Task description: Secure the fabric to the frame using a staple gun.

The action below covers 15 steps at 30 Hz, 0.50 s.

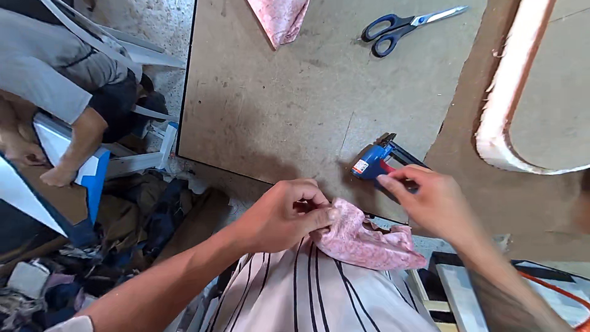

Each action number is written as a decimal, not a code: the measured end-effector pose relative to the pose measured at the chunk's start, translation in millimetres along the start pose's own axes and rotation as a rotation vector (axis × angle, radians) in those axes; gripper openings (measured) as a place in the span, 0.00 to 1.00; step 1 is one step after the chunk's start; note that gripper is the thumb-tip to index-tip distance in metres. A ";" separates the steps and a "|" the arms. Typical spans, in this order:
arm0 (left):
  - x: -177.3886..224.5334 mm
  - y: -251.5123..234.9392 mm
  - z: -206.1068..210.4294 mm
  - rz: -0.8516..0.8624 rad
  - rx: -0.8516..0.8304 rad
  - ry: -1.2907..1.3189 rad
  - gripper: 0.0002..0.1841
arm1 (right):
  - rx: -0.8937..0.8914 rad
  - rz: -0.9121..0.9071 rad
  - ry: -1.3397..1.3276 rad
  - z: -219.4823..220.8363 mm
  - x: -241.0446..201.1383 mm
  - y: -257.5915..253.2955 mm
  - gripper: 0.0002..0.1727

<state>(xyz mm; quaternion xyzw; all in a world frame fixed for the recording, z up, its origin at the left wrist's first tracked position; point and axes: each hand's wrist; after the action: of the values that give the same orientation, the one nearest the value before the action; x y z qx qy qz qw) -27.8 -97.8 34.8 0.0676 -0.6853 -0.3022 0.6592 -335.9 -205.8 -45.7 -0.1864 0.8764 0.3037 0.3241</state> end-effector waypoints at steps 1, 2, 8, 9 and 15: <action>0.3 4.2 2.3 0.009 0.041 0.065 0.12 | -0.049 0.009 -0.128 -13.1 -24.0 2.9 0.20; -0.4 9.5 5.2 0.026 0.071 0.113 0.13 | -0.165 -0.011 -0.264 -22.0 -46.0 6.3 0.22; -16.2 37.9 17.7 0.262 0.258 -0.001 0.11 | -0.640 -0.061 -0.702 -8.9 -97.7 0.0 0.13; -17.3 39.6 20.2 0.280 0.285 -0.028 0.10 | -0.640 -0.023 -0.775 -7.0 -102.4 -1.2 0.12; -13.9 38.1 33.9 0.228 0.309 -0.075 0.09 | -0.294 0.384 -0.950 -1.6 -134.3 10.9 0.07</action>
<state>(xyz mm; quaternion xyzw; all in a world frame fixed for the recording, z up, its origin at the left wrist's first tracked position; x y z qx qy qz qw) -46.4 -49.2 43.7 0.0786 -0.7506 -0.1191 0.6452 -245.5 -181.2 51.3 0.0920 0.5996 0.5282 0.5942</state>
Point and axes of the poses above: each hand's wrist, its own y-axis away from the middle knuckle, its own z-axis out of the palm, x = y × z, and after that the axes turned 2 degrees about -y, right-handed
